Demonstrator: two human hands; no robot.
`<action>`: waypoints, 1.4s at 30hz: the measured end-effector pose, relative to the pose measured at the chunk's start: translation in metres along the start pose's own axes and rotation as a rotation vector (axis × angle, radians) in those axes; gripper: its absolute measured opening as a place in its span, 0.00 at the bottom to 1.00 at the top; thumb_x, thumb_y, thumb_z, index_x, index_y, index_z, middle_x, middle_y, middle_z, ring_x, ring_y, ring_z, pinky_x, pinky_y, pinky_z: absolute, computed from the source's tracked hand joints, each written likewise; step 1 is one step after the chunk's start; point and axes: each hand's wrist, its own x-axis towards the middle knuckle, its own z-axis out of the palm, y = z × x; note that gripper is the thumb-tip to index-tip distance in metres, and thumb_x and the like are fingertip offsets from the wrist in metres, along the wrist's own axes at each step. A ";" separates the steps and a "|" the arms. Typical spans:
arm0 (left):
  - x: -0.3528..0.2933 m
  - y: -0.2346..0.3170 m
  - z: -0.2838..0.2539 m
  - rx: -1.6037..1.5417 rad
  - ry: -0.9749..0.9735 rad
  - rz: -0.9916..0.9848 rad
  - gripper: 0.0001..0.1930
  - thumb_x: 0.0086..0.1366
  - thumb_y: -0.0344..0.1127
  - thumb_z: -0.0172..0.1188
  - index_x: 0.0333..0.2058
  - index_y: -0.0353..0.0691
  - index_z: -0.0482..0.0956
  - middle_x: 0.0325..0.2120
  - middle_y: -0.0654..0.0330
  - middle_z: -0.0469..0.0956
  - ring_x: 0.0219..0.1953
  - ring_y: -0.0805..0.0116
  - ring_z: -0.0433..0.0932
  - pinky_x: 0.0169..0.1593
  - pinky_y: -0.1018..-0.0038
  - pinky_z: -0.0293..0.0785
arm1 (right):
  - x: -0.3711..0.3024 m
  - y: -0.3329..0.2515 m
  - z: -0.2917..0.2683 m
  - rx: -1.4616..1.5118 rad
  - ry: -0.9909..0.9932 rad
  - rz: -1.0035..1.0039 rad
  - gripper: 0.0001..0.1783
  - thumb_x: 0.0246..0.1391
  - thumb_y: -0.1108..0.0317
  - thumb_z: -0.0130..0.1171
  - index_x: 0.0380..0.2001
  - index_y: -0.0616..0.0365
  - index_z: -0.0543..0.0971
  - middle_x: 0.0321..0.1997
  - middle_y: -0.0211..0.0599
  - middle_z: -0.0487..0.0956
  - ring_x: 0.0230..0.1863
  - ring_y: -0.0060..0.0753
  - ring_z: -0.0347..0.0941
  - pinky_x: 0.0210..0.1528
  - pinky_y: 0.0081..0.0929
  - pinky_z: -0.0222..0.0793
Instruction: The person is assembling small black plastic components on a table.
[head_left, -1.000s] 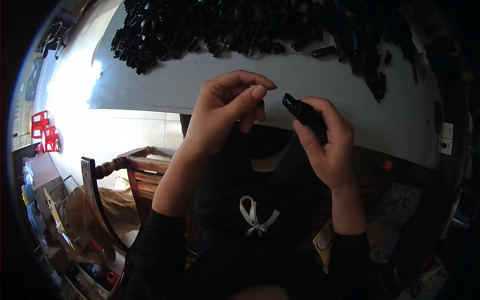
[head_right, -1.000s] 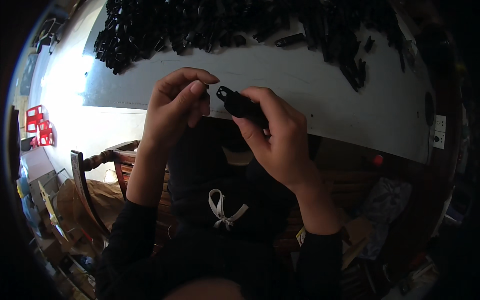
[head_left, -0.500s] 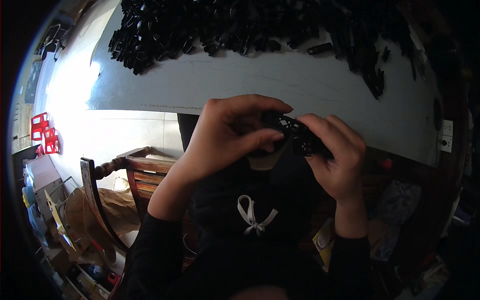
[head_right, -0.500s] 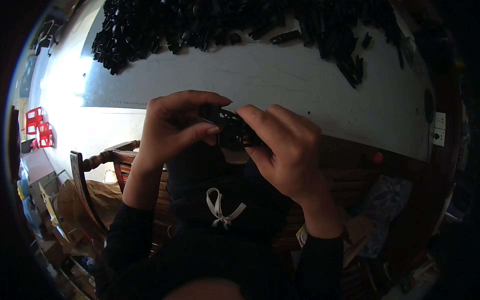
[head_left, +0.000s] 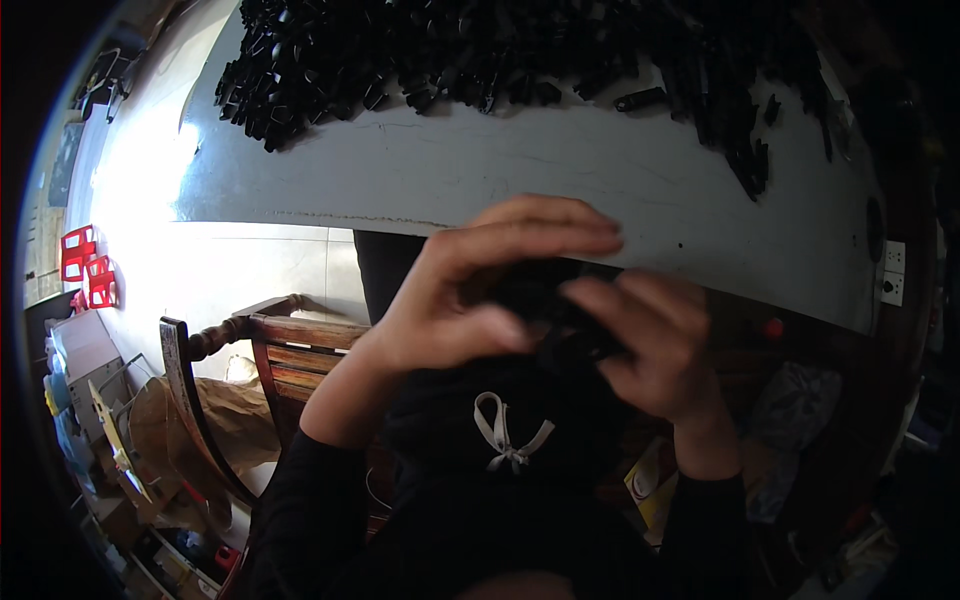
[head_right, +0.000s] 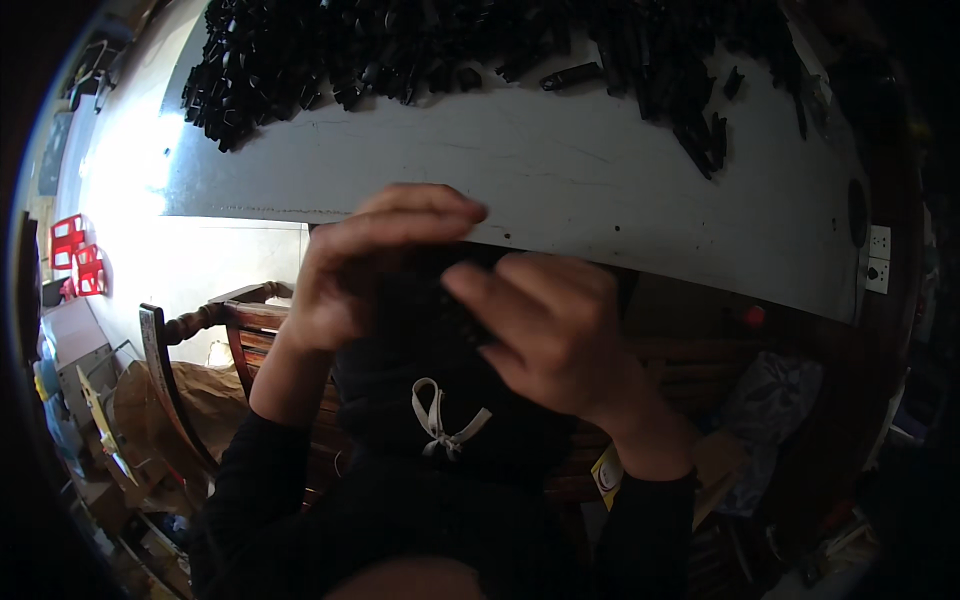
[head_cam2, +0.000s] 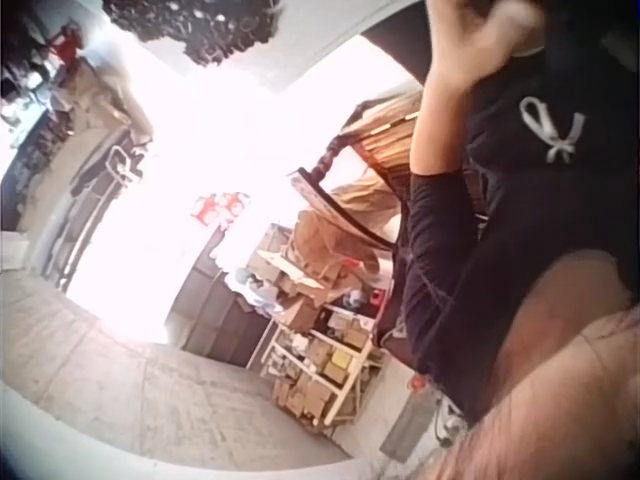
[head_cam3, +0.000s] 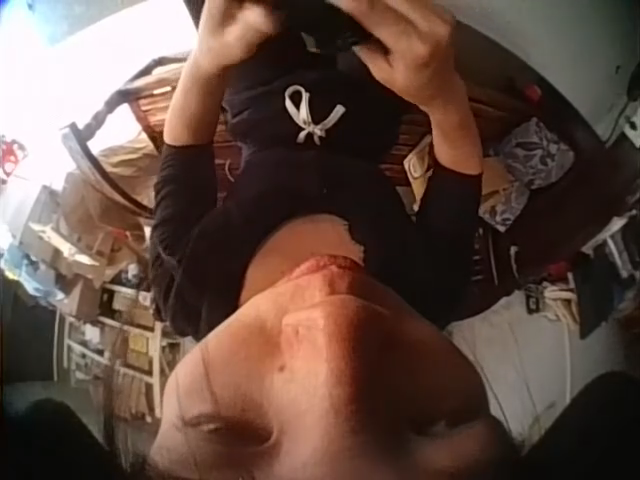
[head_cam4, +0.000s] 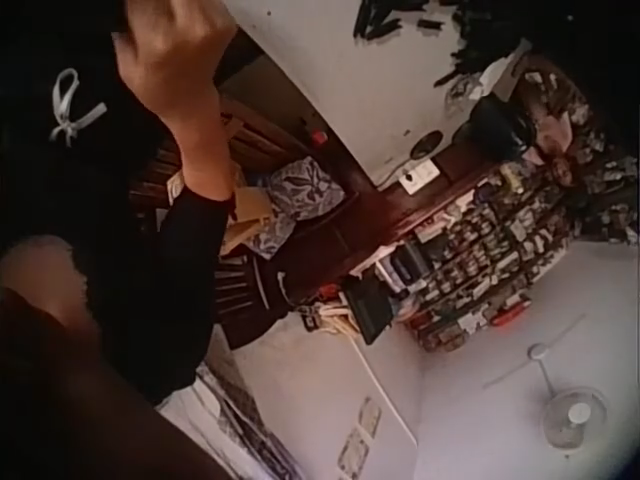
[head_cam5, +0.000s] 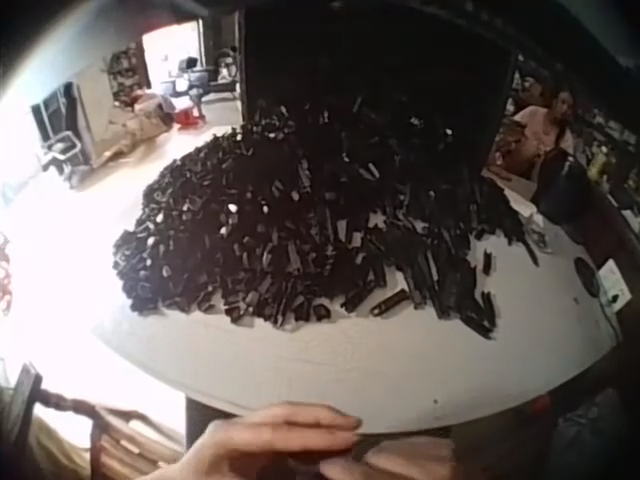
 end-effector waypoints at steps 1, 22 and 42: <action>-0.003 0.001 0.003 -0.247 0.029 -0.100 0.31 0.65 0.55 0.45 0.50 0.28 0.73 0.42 0.48 0.78 0.47 0.58 0.77 0.52 0.68 0.72 | 0.000 -0.002 0.003 -0.021 -0.043 -0.059 0.22 0.32 0.74 0.64 0.38 0.60 0.79 0.21 0.31 0.70 0.21 0.30 0.71 0.20 0.27 0.66; 0.022 -0.048 -0.089 1.426 0.413 -0.164 0.07 0.58 0.36 0.60 0.34 0.43 0.75 0.25 0.60 0.76 0.28 0.57 0.77 0.30 0.66 0.71 | 0.069 0.133 -0.011 -0.846 -0.209 0.412 0.30 0.43 0.85 0.58 0.52 0.51 0.75 0.37 0.35 0.80 0.37 0.33 0.79 0.35 0.27 0.76; -0.001 -0.002 -0.032 0.645 0.107 0.044 0.09 0.47 0.19 0.66 0.28 0.34 0.77 0.35 0.56 0.80 0.34 0.64 0.82 0.37 0.76 0.79 | 0.025 0.020 0.000 -0.236 0.062 0.032 0.14 0.41 0.70 0.68 0.34 0.62 0.81 0.18 0.31 0.74 0.17 0.26 0.69 0.18 0.23 0.61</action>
